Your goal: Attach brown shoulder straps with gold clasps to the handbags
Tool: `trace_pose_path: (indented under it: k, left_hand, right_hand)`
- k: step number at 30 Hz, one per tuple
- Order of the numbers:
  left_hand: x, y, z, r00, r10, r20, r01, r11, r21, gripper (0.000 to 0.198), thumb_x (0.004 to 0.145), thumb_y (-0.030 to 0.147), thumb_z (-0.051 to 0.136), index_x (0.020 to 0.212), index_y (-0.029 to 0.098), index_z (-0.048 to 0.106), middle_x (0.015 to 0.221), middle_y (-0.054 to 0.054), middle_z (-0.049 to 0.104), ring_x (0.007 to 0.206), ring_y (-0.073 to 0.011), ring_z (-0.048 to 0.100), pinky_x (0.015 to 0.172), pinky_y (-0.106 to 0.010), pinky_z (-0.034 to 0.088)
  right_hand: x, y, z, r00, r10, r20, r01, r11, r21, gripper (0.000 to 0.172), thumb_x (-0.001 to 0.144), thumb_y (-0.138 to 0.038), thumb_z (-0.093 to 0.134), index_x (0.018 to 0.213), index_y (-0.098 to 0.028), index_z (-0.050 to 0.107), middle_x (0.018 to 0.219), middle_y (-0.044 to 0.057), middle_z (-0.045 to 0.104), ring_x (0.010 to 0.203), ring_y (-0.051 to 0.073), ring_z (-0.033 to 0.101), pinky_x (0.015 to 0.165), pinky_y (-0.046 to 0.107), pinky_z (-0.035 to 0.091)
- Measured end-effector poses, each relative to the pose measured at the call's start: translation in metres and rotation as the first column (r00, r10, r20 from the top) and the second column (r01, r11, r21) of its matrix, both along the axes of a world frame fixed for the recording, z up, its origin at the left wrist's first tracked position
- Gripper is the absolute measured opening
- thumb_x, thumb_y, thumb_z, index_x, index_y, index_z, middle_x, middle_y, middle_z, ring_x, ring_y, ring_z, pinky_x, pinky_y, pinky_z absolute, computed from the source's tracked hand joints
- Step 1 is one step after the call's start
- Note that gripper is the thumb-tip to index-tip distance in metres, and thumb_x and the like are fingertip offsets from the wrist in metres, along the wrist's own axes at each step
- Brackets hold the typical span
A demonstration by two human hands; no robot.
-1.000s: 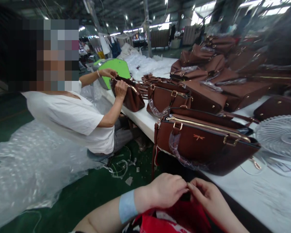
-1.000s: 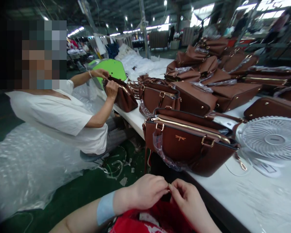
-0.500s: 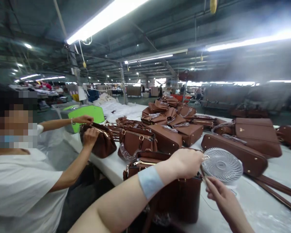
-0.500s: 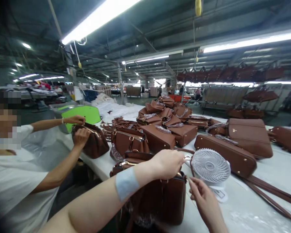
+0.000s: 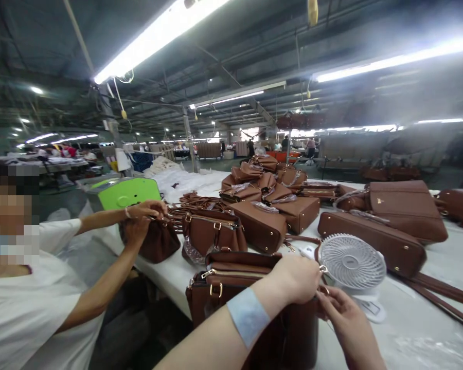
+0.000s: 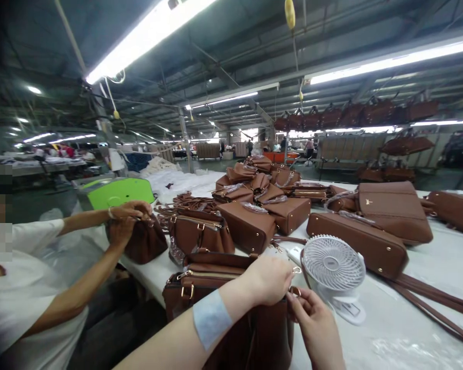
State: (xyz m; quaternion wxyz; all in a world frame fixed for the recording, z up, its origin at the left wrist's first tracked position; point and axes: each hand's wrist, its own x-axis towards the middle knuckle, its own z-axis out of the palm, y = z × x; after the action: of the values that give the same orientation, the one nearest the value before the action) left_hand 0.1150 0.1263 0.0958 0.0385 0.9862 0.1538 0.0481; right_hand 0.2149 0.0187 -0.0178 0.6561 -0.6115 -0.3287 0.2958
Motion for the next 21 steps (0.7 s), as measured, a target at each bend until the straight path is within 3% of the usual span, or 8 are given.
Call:
trace_pose_path:
  k: [4,7,10,14,21]
  left_hand:
    - [0.002,0.0,-0.001,1.0,0.017,-0.019,-0.017,0.999,-0.028,0.04,0.095,0.034,0.037,0.091,0.013,0.07,0.093,-0.016,0.072,0.088,-0.0281,0.069,0.078,-0.04,0.056]
    - [0.003,-0.002,-0.002,0.999,0.001,-0.043,-0.001,1.0,-0.014,0.039,0.094,0.034,0.039,0.088,0.013,0.072,0.091,-0.016,0.073,0.086,-0.027,0.07,0.077,-0.038,0.055]
    - [0.004,-0.005,-0.003,0.998,-0.021,-0.058,0.022,1.0,0.011,0.034,0.092,0.03,0.045,0.083,0.013,0.074,0.084,-0.014,0.073,0.083,-0.0253,0.069,0.074,-0.035,0.055]
    - [0.002,-0.011,0.002,0.998,-0.011,-0.065,0.011,1.0,-0.009,0.029,0.087,0.028,0.052,0.078,0.014,0.075,0.078,-0.015,0.072,0.079,-0.0264,0.069,0.07,-0.035,0.056]
    - [-0.006,-0.008,0.003,0.999,-0.016,-0.046,0.015,0.999,-0.034,0.031,0.086,0.036,0.053,0.079,0.014,0.074,0.078,-0.015,0.072,0.078,-0.0281,0.069,0.07,-0.037,0.055]
  right_hand:
    - [-0.007,-0.011,0.003,0.97,-0.097,0.224,0.123,0.987,-0.106,0.047,0.075,-0.064,0.064,0.097,-0.023,0.072,0.086,0.004,0.077,0.077,0.026,0.073,0.07,0.033,0.059]
    - [-0.006,-0.016,0.004,0.871,-0.128,0.475,0.216,0.967,-0.135,0.043,0.081,-0.063,0.057,0.1,-0.028,0.074,0.088,0.003,0.078,0.082,0.027,0.074,0.073,0.033,0.058]
    - [-0.002,-0.017,0.002,0.779,-0.179,0.601,0.287,0.954,-0.088,0.043,0.083,-0.061,0.055,0.1,-0.028,0.075,0.092,0.004,0.078,0.087,0.028,0.074,0.071,0.032,0.059]
    - [0.002,-0.016,-0.005,0.746,-0.179,0.642,0.27,0.962,-0.045,0.041,0.084,-0.058,0.056,0.102,-0.026,0.076,0.102,0.006,0.077,0.094,0.028,0.073,0.068,0.029,0.061]
    - [-0.003,-0.018,-0.009,0.822,-0.169,0.543,0.249,0.966,-0.076,0.047,0.083,-0.062,0.055,0.104,-0.025,0.076,0.103,0.005,0.077,0.093,0.027,0.073,0.077,0.031,0.062]
